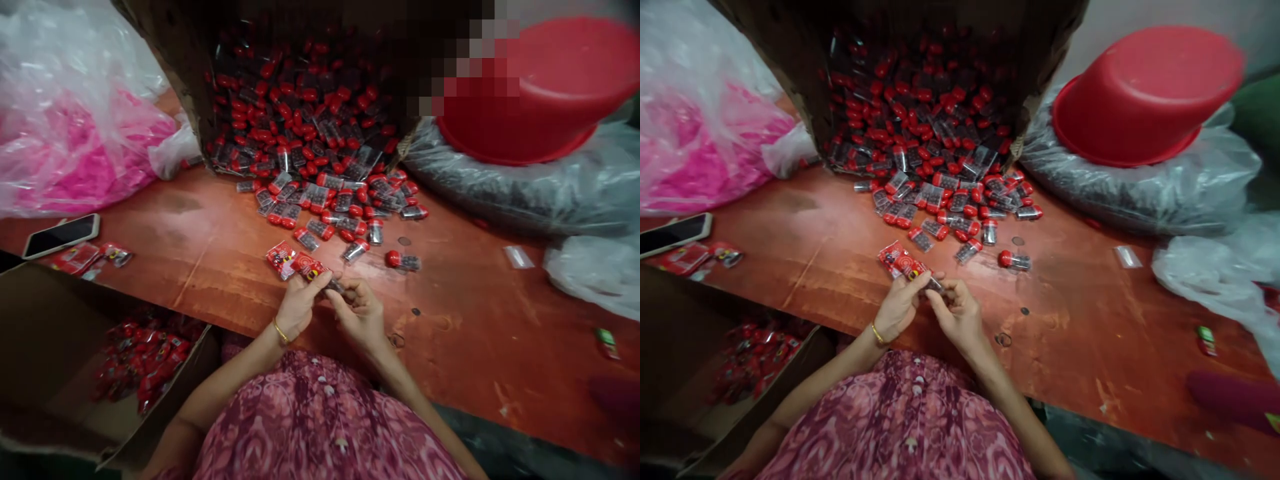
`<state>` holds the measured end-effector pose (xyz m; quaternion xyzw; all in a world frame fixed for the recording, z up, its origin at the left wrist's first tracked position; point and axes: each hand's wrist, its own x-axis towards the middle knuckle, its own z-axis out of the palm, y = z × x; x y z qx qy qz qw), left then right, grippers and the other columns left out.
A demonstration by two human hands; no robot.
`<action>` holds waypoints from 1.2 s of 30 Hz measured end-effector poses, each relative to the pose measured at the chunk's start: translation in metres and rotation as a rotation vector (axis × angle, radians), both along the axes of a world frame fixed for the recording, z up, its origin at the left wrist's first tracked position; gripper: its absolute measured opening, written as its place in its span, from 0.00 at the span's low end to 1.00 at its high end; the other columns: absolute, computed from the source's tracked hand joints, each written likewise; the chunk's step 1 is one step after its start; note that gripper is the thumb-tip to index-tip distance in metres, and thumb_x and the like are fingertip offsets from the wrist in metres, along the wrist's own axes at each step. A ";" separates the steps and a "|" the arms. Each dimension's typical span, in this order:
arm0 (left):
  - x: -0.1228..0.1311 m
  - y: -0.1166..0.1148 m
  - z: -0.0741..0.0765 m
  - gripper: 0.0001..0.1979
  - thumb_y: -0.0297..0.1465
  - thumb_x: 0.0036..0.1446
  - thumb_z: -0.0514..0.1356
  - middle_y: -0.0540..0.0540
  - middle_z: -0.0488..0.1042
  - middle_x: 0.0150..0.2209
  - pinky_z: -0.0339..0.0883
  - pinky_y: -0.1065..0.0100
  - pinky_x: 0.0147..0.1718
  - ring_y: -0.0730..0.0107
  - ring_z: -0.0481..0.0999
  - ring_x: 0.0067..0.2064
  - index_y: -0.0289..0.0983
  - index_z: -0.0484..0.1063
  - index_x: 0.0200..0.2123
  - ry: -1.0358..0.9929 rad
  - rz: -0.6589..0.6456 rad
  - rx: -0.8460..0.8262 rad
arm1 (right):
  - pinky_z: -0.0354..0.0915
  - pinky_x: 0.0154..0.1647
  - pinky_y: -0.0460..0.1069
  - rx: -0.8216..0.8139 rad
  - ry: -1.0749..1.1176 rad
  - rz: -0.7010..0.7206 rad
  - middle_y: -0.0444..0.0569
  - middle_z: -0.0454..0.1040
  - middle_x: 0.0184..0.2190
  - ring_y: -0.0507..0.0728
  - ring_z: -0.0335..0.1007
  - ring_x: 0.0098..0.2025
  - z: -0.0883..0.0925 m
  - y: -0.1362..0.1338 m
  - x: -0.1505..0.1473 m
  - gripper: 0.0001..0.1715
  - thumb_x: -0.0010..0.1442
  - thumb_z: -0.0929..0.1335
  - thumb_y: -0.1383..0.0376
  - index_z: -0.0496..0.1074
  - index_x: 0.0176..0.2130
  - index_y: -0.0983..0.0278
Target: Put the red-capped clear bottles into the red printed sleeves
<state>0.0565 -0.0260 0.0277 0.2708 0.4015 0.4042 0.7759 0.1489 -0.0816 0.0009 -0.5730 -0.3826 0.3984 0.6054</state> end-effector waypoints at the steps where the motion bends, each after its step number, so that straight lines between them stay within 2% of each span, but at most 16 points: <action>1: 0.000 0.000 -0.001 0.16 0.37 0.34 0.70 0.50 0.73 0.23 0.64 0.71 0.29 0.74 0.70 0.26 0.34 0.72 0.24 0.000 0.008 0.002 | 0.64 0.24 0.43 0.002 0.019 0.017 0.41 0.73 0.24 0.49 0.69 0.24 -0.001 0.001 -0.001 0.11 0.50 0.71 0.60 0.65 0.32 0.61; 3: -0.002 0.001 -0.001 0.14 0.34 0.33 0.70 0.52 0.71 0.22 0.63 0.73 0.28 0.76 0.69 0.25 0.34 0.70 0.22 -0.009 0.002 0.019 | 0.62 0.20 0.42 -0.005 0.091 0.043 0.39 0.72 0.23 0.48 0.66 0.21 -0.002 0.005 -0.002 0.13 0.49 0.71 0.59 0.65 0.32 0.61; 7: -0.009 0.006 0.000 0.13 0.34 0.35 0.70 0.50 0.71 0.22 0.63 0.72 0.28 0.75 0.69 0.26 0.33 0.72 0.22 -0.050 -0.153 -0.004 | 0.56 0.13 0.42 -0.036 0.119 0.061 0.37 0.69 0.19 0.47 0.59 0.15 -0.003 0.013 -0.001 0.17 0.44 0.73 0.56 0.64 0.29 0.61; 9: -0.012 0.005 -0.002 0.14 0.36 0.35 0.70 0.50 0.71 0.23 0.64 0.72 0.29 0.75 0.70 0.27 0.33 0.73 0.23 -0.082 -0.189 -0.057 | 0.55 0.14 0.43 -0.008 -0.022 0.038 0.37 0.66 0.16 0.47 0.57 0.15 -0.004 0.014 0.003 0.18 0.43 0.74 0.55 0.64 0.26 0.61; 13: -0.016 0.000 -0.006 0.14 0.36 0.36 0.70 0.51 0.72 0.24 0.65 0.73 0.31 0.77 0.70 0.27 0.34 0.73 0.25 -0.147 -0.231 -0.176 | 0.56 0.20 0.45 0.126 -0.487 -0.073 0.38 0.62 0.14 0.48 0.55 0.17 -0.012 0.014 0.015 0.19 0.42 0.75 0.55 0.63 0.21 0.61; 16: -0.020 -0.003 -0.006 0.16 0.36 0.37 0.70 0.49 0.75 0.26 0.68 0.70 0.32 0.73 0.74 0.28 0.35 0.74 0.30 -0.143 -0.267 -0.233 | 0.57 0.24 0.47 0.184 -0.713 -0.128 0.41 0.64 0.17 0.50 0.57 0.20 -0.015 0.016 0.017 0.21 0.40 0.75 0.51 0.65 0.24 0.61; 18: -0.026 -0.005 -0.005 0.17 0.37 0.37 0.70 0.46 0.77 0.27 0.69 0.68 0.32 0.69 0.76 0.30 0.36 0.75 0.32 -0.108 -0.289 -0.255 | 0.58 0.26 0.48 0.212 -0.795 -0.092 0.45 0.67 0.20 0.53 0.60 0.23 -0.016 0.019 0.014 0.23 0.40 0.74 0.49 0.66 0.27 0.61; 22: -0.047 -0.008 -0.006 0.16 0.36 0.39 0.70 0.45 0.77 0.25 0.71 0.69 0.30 0.68 0.77 0.27 0.35 0.74 0.32 0.005 -0.235 -0.268 | 0.60 0.29 0.49 0.265 -0.872 0.158 0.48 0.70 0.24 0.55 0.64 0.26 -0.014 0.020 0.018 0.24 0.45 0.71 0.47 0.68 0.32 0.62; 23: -0.054 -0.009 -0.006 0.15 0.35 0.40 0.69 0.46 0.77 0.24 0.71 0.69 0.29 0.69 0.77 0.26 0.34 0.73 0.31 0.023 -0.202 -0.271 | 0.61 0.30 0.50 0.240 -0.893 0.178 0.49 0.71 0.26 0.56 0.65 0.28 -0.013 0.019 0.025 0.24 0.46 0.71 0.47 0.69 0.34 0.62; 25: -0.070 -0.009 -0.004 0.11 0.33 0.43 0.68 0.48 0.75 0.21 0.71 0.72 0.27 0.72 0.75 0.23 0.34 0.72 0.28 0.052 -0.102 -0.268 | 0.62 0.33 0.51 0.095 -0.964 0.098 0.52 0.72 0.31 0.58 0.67 0.31 -0.009 0.018 0.048 0.26 0.50 0.68 0.47 0.68 0.41 0.63; 28: -0.099 -0.006 0.003 0.06 0.29 0.48 0.65 0.53 0.72 0.18 0.71 0.73 0.26 0.77 0.71 0.18 0.35 0.70 0.25 0.091 0.123 -0.253 | 0.61 0.34 0.54 -0.314 -1.154 -0.180 0.58 0.71 0.36 0.63 0.67 0.37 -0.006 0.018 0.095 0.28 0.55 0.63 0.49 0.67 0.46 0.66; 30: -0.120 -0.005 0.009 0.06 0.27 0.52 0.61 0.54 0.70 0.17 0.71 0.71 0.28 0.79 0.69 0.17 0.35 0.68 0.24 0.116 0.289 -0.259 | 0.60 0.37 0.58 -0.503 -1.312 -0.214 0.67 0.69 0.43 0.70 0.64 0.43 -0.008 0.019 0.122 0.31 0.54 0.64 0.49 0.68 0.47 0.71; 32: -0.142 -0.005 0.013 0.09 0.26 0.55 0.57 0.54 0.69 0.17 0.71 0.71 0.28 0.79 0.68 0.17 0.35 0.67 0.23 0.151 0.471 -0.279 | 0.60 0.39 0.61 -0.562 -1.392 -0.136 0.68 0.67 0.47 0.72 0.62 0.46 -0.014 0.018 0.139 0.31 0.55 0.64 0.50 0.68 0.48 0.71; 36: -0.180 -0.006 0.013 0.11 0.25 0.58 0.51 0.54 0.69 0.18 0.71 0.71 0.30 0.78 0.70 0.19 0.36 0.67 0.25 0.188 0.856 -0.332 | 0.60 0.42 0.62 -0.480 -1.442 -0.059 0.66 0.66 0.48 0.72 0.62 0.47 -0.025 0.014 0.144 0.31 0.56 0.63 0.52 0.67 0.49 0.72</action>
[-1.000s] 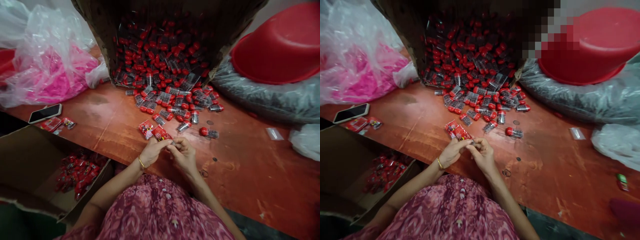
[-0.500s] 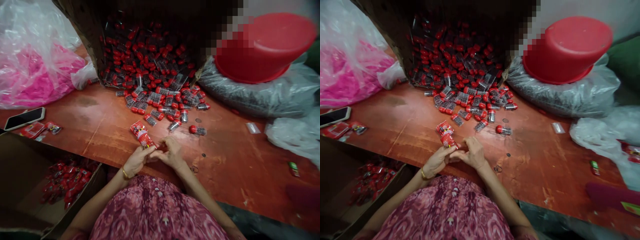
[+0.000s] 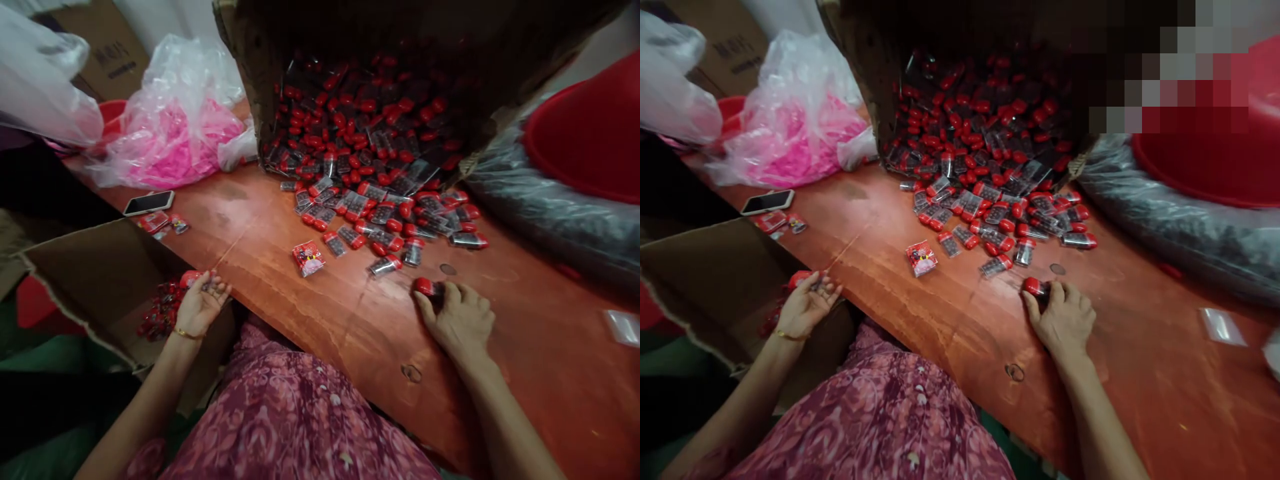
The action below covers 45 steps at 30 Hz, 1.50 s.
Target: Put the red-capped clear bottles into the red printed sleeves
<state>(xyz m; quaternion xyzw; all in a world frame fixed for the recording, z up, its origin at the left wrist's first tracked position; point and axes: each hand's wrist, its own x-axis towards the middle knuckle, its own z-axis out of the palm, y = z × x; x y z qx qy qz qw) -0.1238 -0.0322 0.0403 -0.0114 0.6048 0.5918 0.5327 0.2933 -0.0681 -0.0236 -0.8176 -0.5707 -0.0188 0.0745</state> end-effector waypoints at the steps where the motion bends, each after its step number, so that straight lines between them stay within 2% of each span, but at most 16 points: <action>1: -0.008 0.000 -0.001 0.12 0.26 0.59 0.49 0.54 0.69 0.19 0.70 0.71 0.30 0.79 0.70 0.20 0.36 0.66 0.26 0.019 0.127 -0.021 | 0.60 0.43 0.62 0.011 -0.003 0.023 0.66 0.67 0.49 0.72 0.62 0.47 -0.001 -0.001 -0.001 0.30 0.56 0.63 0.52 0.67 0.49 0.73; 3: -0.020 -0.002 -0.003 0.14 0.30 0.62 0.44 0.50 0.72 0.24 0.70 0.71 0.31 0.77 0.73 0.23 0.36 0.68 0.32 0.047 0.317 -0.041 | 0.60 0.42 0.62 0.019 0.002 0.062 0.66 0.67 0.48 0.72 0.62 0.47 -0.002 -0.002 -0.002 0.30 0.56 0.63 0.51 0.68 0.48 0.73; 4: -0.023 -0.002 -0.003 0.17 0.34 0.63 0.42 0.47 0.73 0.29 0.70 0.70 0.32 0.75 0.74 0.27 0.36 0.68 0.36 0.056 0.356 -0.026 | 0.61 0.42 0.62 0.023 0.010 0.076 0.66 0.68 0.48 0.73 0.63 0.46 -0.002 -0.002 -0.002 0.31 0.56 0.63 0.51 0.68 0.48 0.73; 7: -0.016 -0.005 0.000 0.21 0.41 0.61 0.43 0.38 0.74 0.41 0.70 0.67 0.36 0.70 0.76 0.36 0.34 0.66 0.47 0.107 0.279 0.024 | 0.61 0.41 0.64 0.043 0.049 0.097 0.65 0.68 0.49 0.74 0.63 0.46 -0.001 -0.001 0.001 0.32 0.55 0.64 0.50 0.69 0.49 0.72; 9: 0.003 -0.004 0.001 0.17 0.37 0.58 0.50 0.40 0.74 0.43 0.68 0.67 0.41 0.70 0.76 0.38 0.36 0.67 0.47 0.259 0.150 0.059 | 0.61 0.42 0.64 0.057 0.075 0.108 0.66 0.68 0.49 0.75 0.62 0.47 -0.002 -0.001 0.003 0.33 0.54 0.64 0.50 0.69 0.49 0.71; 11: 0.033 0.000 -0.002 0.12 0.34 0.53 0.58 0.44 0.76 0.41 0.67 0.65 0.45 0.68 0.76 0.39 0.37 0.72 0.41 0.549 -0.040 0.140 | 0.60 0.42 0.65 0.069 0.099 0.127 0.66 0.68 0.49 0.76 0.62 0.47 -0.003 -0.001 0.005 0.33 0.53 0.64 0.49 0.69 0.49 0.71; 14: 0.083 0.012 -0.013 0.09 0.33 0.47 0.62 0.43 0.78 0.40 0.62 0.61 0.51 0.61 0.74 0.46 0.36 0.76 0.33 1.058 -0.452 0.280 | 0.60 0.41 0.65 0.113 0.122 0.146 0.65 0.68 0.48 0.75 0.62 0.47 -0.006 -0.002 0.007 0.32 0.54 0.63 0.49 0.70 0.48 0.70; 16: 0.111 0.022 -0.023 0.13 0.34 0.50 0.61 0.42 0.75 0.45 0.58 0.59 0.55 0.59 0.70 0.52 0.38 0.76 0.39 1.302 -0.693 0.356 | 0.59 0.41 0.65 0.141 0.128 0.147 0.66 0.69 0.47 0.75 0.63 0.46 -0.008 -0.002 0.008 0.31 0.54 0.62 0.49 0.70 0.47 0.69; 19: 0.136 0.034 -0.031 0.16 0.35 0.53 0.59 0.41 0.71 0.52 0.54 0.55 0.57 0.55 0.64 0.57 0.38 0.75 0.45 1.602 -0.963 0.298 | 0.59 0.40 0.65 0.145 0.127 0.155 0.66 0.69 0.47 0.75 0.63 0.45 -0.011 -0.001 0.011 0.32 0.54 0.61 0.48 0.70 0.46 0.70; 22: 0.141 0.039 -0.031 0.15 0.36 0.55 0.56 0.42 0.71 0.51 0.57 0.54 0.55 0.55 0.66 0.54 0.40 0.75 0.44 1.757 -1.100 0.155 | 0.60 0.40 0.66 0.122 0.133 0.171 0.66 0.69 0.47 0.76 0.64 0.45 -0.011 0.000 0.013 0.34 0.54 0.60 0.47 0.70 0.46 0.70; 24: 0.140 0.037 -0.030 0.15 0.37 0.56 0.55 0.43 0.72 0.49 0.60 0.57 0.52 0.57 0.68 0.52 0.42 0.75 0.44 1.789 -1.142 0.109 | 0.60 0.40 0.66 0.103 0.144 0.172 0.66 0.69 0.47 0.77 0.64 0.45 -0.011 0.000 0.014 0.36 0.54 0.58 0.44 0.70 0.46 0.69; 28: 0.140 0.033 -0.030 0.16 0.36 0.59 0.51 0.44 0.72 0.48 0.62 0.58 0.48 0.56 0.67 0.51 0.43 0.76 0.42 1.848 -1.130 0.109 | 0.60 0.41 0.68 0.024 0.176 0.122 0.66 0.69 0.46 0.79 0.64 0.45 -0.008 0.002 0.015 0.44 0.51 0.53 0.37 0.70 0.45 0.66; 31: 0.141 0.034 -0.030 0.14 0.36 0.57 0.53 0.45 0.73 0.47 0.62 0.58 0.47 0.56 0.68 0.51 0.43 0.77 0.39 1.807 -1.118 0.076 | 0.59 0.44 0.69 -0.031 0.200 0.097 0.64 0.68 0.49 0.79 0.63 0.48 -0.002 0.002 0.013 0.46 0.50 0.50 0.35 0.68 0.48 0.63; 34: 0.140 0.037 -0.029 0.12 0.35 0.54 0.56 0.47 0.75 0.45 0.63 0.62 0.45 0.59 0.71 0.47 0.44 0.77 0.39 1.747 -1.078 0.037 | 0.59 0.45 0.68 -0.044 0.204 0.111 0.66 0.67 0.50 0.79 0.62 0.49 0.004 0.000 0.009 0.46 0.51 0.50 0.37 0.67 0.50 0.65; 38: 0.136 0.038 -0.029 0.14 0.37 0.51 0.59 0.50 0.76 0.44 0.63 0.67 0.43 0.64 0.73 0.45 0.45 0.76 0.42 1.708 -1.029 0.053 | 0.60 0.43 0.67 -0.013 0.156 0.123 0.66 0.68 0.49 0.78 0.63 0.48 0.005 -0.001 0.008 0.43 0.53 0.51 0.39 0.68 0.48 0.65; 45: 0.130 0.053 -0.039 0.11 0.35 0.54 0.57 0.49 0.78 0.42 0.65 0.69 0.37 0.65 0.76 0.41 0.43 0.78 0.37 1.672 -1.041 0.088 | 0.59 0.45 0.62 0.054 0.100 0.148 0.61 0.68 0.49 0.71 0.63 0.49 -0.003 -0.002 0.008 0.28 0.57 0.60 0.50 0.69 0.46 0.67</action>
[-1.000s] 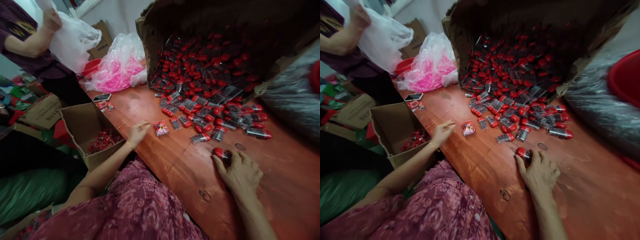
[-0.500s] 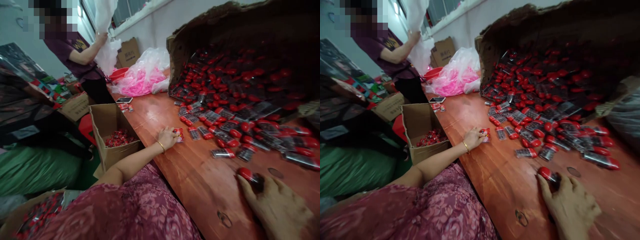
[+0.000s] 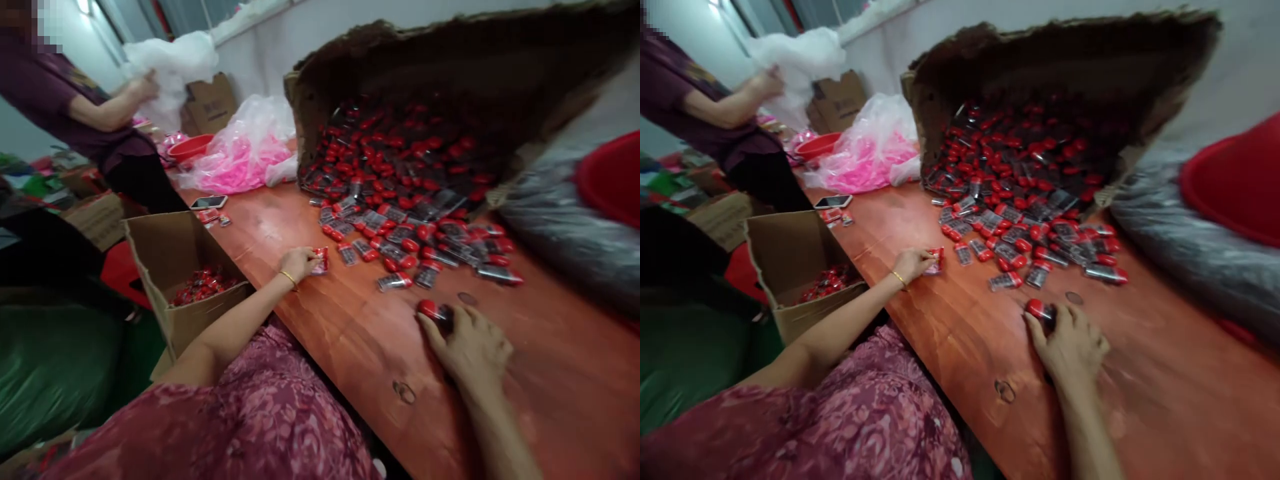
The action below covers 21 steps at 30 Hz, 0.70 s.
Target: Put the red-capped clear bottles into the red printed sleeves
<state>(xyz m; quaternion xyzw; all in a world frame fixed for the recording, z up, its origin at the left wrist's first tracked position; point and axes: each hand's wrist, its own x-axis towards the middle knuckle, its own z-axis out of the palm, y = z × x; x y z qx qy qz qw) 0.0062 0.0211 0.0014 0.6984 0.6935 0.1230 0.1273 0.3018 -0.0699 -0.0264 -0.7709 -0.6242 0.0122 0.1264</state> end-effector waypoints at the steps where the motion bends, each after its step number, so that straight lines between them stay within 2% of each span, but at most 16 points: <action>1: 0.000 0.002 -0.001 0.11 0.35 0.54 0.57 0.49 0.78 0.43 0.65 0.69 0.37 0.65 0.76 0.42 0.43 0.78 0.37 -0.003 0.001 0.008 | 0.59 0.45 0.62 0.011 0.004 -0.001 0.61 0.68 0.49 0.70 0.63 0.49 -0.002 0.000 0.000 0.27 0.57 0.61 0.50 0.69 0.46 0.67; 6: -0.005 -0.002 -0.002 0.12 0.34 0.57 0.55 0.46 0.74 0.49 0.62 0.64 0.49 0.65 0.72 0.51 0.41 0.77 0.38 -0.031 0.031 0.104 | 0.57 0.46 0.62 0.091 0.086 0.009 0.61 0.68 0.50 0.70 0.62 0.49 -0.012 0.002 0.007 0.30 0.53 0.63 0.48 0.69 0.46 0.67; 9: -0.009 -0.014 0.004 0.10 0.35 0.55 0.57 0.44 0.72 0.52 0.54 0.54 0.56 0.60 0.67 0.56 0.42 0.77 0.36 -0.068 0.054 0.297 | 0.56 0.48 0.62 0.246 0.154 -0.004 0.62 0.69 0.49 0.69 0.62 0.51 -0.014 0.003 0.012 0.34 0.52 0.63 0.47 0.67 0.49 0.68; 12: -0.003 -0.030 0.014 0.09 0.36 0.54 0.58 0.44 0.71 0.52 0.49 0.48 0.58 0.56 0.65 0.58 0.42 0.77 0.35 -0.067 -0.010 0.443 | 0.54 0.52 0.61 0.420 0.207 0.051 0.64 0.69 0.48 0.68 0.63 0.51 -0.007 -0.002 0.007 0.32 0.53 0.63 0.49 0.68 0.49 0.68; 15: 0.016 -0.045 0.026 0.09 0.35 0.55 0.57 0.44 0.72 0.52 0.47 0.47 0.58 0.55 0.64 0.59 0.43 0.77 0.34 -0.056 -0.136 0.489 | 0.58 0.51 0.59 0.462 0.399 0.240 0.60 0.72 0.43 0.65 0.66 0.48 0.010 -0.014 -0.021 0.27 0.54 0.62 0.51 0.69 0.44 0.67; 17: 0.033 -0.053 0.032 0.09 0.35 0.55 0.56 0.44 0.72 0.52 0.47 0.47 0.59 0.55 0.64 0.59 0.43 0.77 0.34 -0.067 -0.221 0.511 | 0.62 0.48 0.58 0.381 0.629 0.338 0.58 0.73 0.42 0.63 0.68 0.45 0.021 -0.019 -0.051 0.25 0.55 0.62 0.51 0.69 0.44 0.66; 21: 0.059 -0.068 0.036 0.12 0.35 0.57 0.54 0.44 0.72 0.52 0.46 0.46 0.59 0.54 0.63 0.59 0.42 0.77 0.35 -0.092 -0.356 0.522 | 0.67 0.37 0.53 0.194 1.125 0.268 0.54 0.74 0.39 0.58 0.71 0.38 0.031 -0.016 -0.105 0.23 0.56 0.62 0.51 0.69 0.44 0.65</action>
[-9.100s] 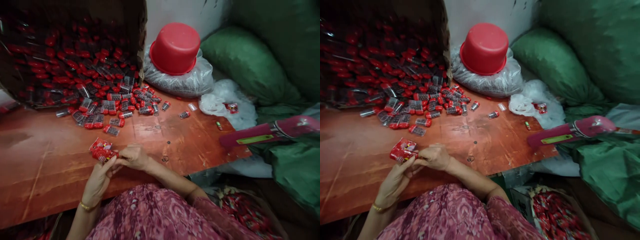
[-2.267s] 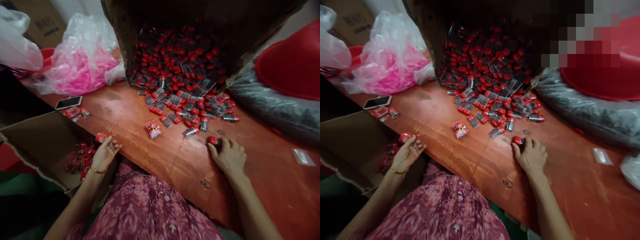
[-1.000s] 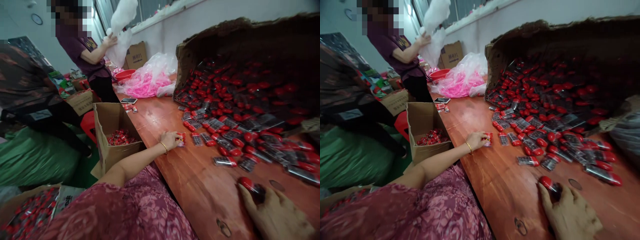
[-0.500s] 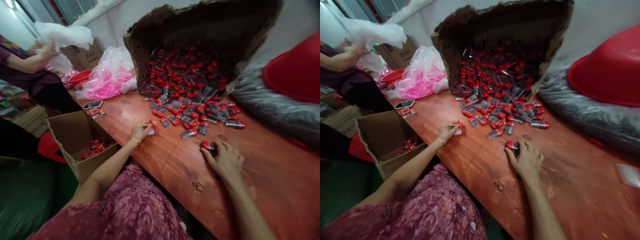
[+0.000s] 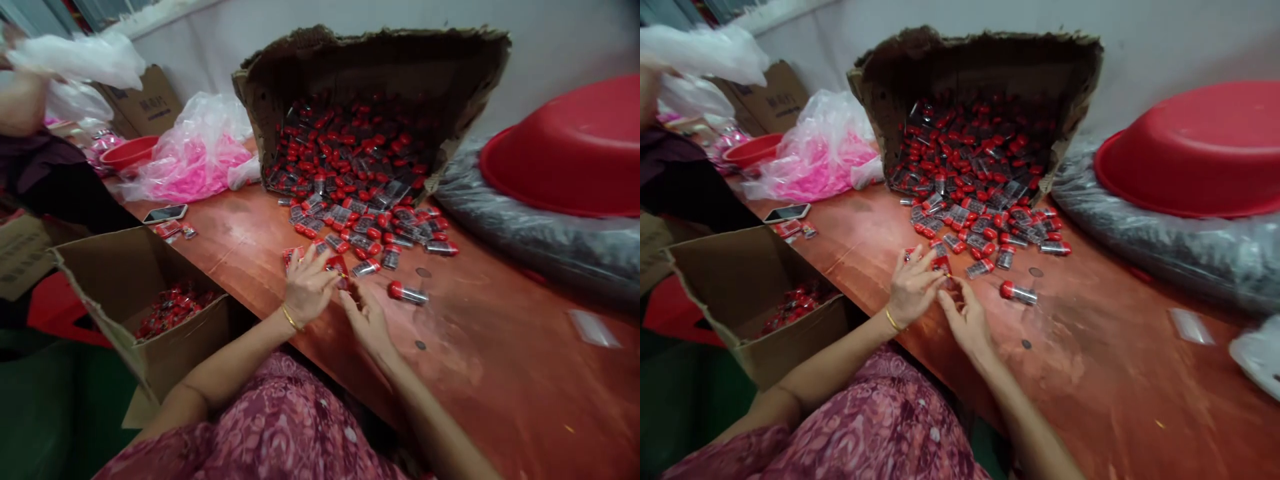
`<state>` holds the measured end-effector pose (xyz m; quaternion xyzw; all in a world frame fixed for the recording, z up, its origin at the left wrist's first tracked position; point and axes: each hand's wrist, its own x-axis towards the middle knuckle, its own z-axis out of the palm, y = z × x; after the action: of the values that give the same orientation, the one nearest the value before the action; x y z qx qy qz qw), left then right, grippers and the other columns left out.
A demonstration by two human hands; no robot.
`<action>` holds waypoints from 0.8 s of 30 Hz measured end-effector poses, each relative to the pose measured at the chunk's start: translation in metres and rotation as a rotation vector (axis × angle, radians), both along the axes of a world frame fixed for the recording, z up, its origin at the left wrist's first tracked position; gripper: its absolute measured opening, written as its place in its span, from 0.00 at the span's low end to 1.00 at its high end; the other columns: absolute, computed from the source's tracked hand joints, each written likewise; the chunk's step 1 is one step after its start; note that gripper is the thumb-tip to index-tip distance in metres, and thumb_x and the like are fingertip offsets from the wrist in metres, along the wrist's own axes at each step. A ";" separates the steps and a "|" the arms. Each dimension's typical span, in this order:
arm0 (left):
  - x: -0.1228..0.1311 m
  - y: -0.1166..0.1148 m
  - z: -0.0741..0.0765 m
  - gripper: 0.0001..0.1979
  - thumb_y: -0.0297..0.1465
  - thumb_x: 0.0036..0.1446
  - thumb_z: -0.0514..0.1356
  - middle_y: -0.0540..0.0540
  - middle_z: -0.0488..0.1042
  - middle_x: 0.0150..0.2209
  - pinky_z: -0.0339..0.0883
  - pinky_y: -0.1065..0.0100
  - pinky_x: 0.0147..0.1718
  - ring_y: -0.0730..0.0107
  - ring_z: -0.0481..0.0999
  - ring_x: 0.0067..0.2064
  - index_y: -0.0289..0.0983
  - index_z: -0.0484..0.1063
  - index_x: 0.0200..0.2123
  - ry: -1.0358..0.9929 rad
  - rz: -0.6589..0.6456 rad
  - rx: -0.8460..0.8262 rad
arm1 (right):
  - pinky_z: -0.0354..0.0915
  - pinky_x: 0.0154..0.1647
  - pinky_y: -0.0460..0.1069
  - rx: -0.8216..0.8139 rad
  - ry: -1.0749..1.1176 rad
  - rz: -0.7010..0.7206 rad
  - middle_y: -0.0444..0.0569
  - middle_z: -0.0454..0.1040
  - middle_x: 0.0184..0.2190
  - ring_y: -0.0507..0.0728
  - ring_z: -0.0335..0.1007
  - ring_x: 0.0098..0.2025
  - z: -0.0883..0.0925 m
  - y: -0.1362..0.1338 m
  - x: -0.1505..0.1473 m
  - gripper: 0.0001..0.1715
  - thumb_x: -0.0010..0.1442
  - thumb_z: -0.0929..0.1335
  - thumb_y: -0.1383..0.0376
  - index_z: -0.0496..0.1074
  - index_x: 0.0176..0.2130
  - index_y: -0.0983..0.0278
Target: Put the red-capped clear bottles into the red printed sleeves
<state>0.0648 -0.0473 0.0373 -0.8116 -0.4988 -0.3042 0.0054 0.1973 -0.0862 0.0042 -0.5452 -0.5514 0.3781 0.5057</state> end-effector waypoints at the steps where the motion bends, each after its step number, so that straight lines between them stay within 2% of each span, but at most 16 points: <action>1: 0.003 -0.004 0.000 0.12 0.34 0.57 0.54 0.43 0.72 0.52 0.45 0.45 0.59 0.54 0.63 0.59 0.42 0.77 0.35 0.002 -0.020 -0.013 | 0.67 0.36 0.52 -0.027 0.085 -0.021 0.53 0.75 0.37 0.57 0.71 0.36 0.000 0.001 -0.007 0.23 0.56 0.62 0.51 0.70 0.42 0.65; 5: 0.003 -0.014 -0.003 0.12 0.35 0.57 0.53 0.43 0.71 0.53 0.44 0.46 0.61 0.55 0.62 0.60 0.41 0.77 0.35 -0.072 -0.034 -0.112 | 0.67 0.32 0.50 -0.054 0.237 -0.138 0.49 0.75 0.31 0.54 0.69 0.29 -0.006 0.008 -0.015 0.20 0.51 0.66 0.51 0.71 0.34 0.65; 8: 0.001 -0.013 -0.007 0.17 0.38 0.55 0.56 0.40 0.71 0.52 0.56 0.54 0.57 0.58 0.67 0.56 0.38 0.71 0.47 -0.351 0.048 -0.258 | 0.65 0.29 0.49 -0.103 0.273 -0.158 0.46 0.73 0.25 0.53 0.66 0.25 -0.011 0.015 -0.012 0.18 0.50 0.67 0.52 0.72 0.32 0.65; 10: 0.001 -0.012 -0.011 0.23 0.39 0.52 0.59 0.38 0.74 0.48 0.65 0.59 0.49 0.59 0.73 0.49 0.35 0.70 0.49 -0.596 0.109 -0.471 | 0.64 0.29 0.49 -0.102 0.254 -0.176 0.45 0.72 0.24 0.52 0.65 0.25 -0.012 0.015 -0.011 0.18 0.50 0.67 0.53 0.71 0.31 0.65; 12: 0.004 -0.011 -0.015 0.20 0.41 0.50 0.60 0.39 0.78 0.39 0.69 0.64 0.39 0.63 0.76 0.39 0.32 0.74 0.42 -0.808 0.091 -0.737 | 0.63 0.29 0.48 -0.055 0.205 -0.169 0.45 0.71 0.23 0.52 0.64 0.25 -0.014 0.014 -0.011 0.17 0.50 0.66 0.53 0.70 0.28 0.65; 14: 0.009 -0.008 -0.018 0.19 0.43 0.47 0.62 0.42 0.78 0.30 0.68 0.68 0.33 0.68 0.75 0.31 0.31 0.76 0.31 -0.976 0.033 -0.906 | 0.61 0.28 0.47 -0.001 0.168 -0.146 0.44 0.68 0.20 0.51 0.62 0.24 -0.016 0.015 -0.013 0.18 0.51 0.65 0.53 0.68 0.24 0.65; 16: 0.014 -0.005 -0.019 0.20 0.44 0.40 0.65 0.46 0.76 0.25 0.66 0.70 0.30 0.72 0.72 0.27 0.31 0.75 0.26 -1.122 0.023 -0.938 | 0.59 0.25 0.46 0.018 0.143 -0.164 0.41 0.65 0.18 0.50 0.59 0.23 -0.019 0.018 -0.012 0.18 0.52 0.64 0.53 0.66 0.22 0.64; 19: 0.019 -0.002 -0.014 0.21 0.44 0.32 0.69 0.48 0.76 0.25 0.65 0.72 0.30 0.75 0.71 0.27 0.32 0.76 0.25 -1.283 0.022 -0.982 | 0.56 0.23 0.45 0.026 0.100 -0.176 0.39 0.61 0.16 0.49 0.55 0.20 -0.022 0.022 -0.010 0.19 0.54 0.63 0.54 0.62 0.20 0.63; 21: 0.021 -0.002 -0.009 0.20 0.43 0.31 0.69 0.49 0.75 0.25 0.64 0.74 0.28 0.77 0.71 0.27 0.33 0.75 0.25 -1.315 0.036 -1.049 | 0.58 0.25 0.46 0.042 0.109 -0.152 0.41 0.64 0.18 0.50 0.58 0.22 -0.022 0.023 -0.007 0.16 0.55 0.63 0.56 0.65 0.22 0.63; 24: 0.022 -0.002 -0.006 0.18 0.42 0.32 0.69 0.51 0.73 0.22 0.63 0.76 0.24 0.78 0.70 0.24 0.34 0.74 0.22 -1.310 0.110 -1.126 | 0.63 0.33 0.48 0.054 0.185 -0.108 0.45 0.72 0.26 0.53 0.66 0.29 -0.020 0.021 -0.006 0.13 0.56 0.62 0.58 0.70 0.31 0.64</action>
<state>0.0868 -0.0491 0.0315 -0.3292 -0.5164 -0.4176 -0.6712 0.1912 -0.0647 -0.0161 -0.5228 -0.4822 0.3841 0.5888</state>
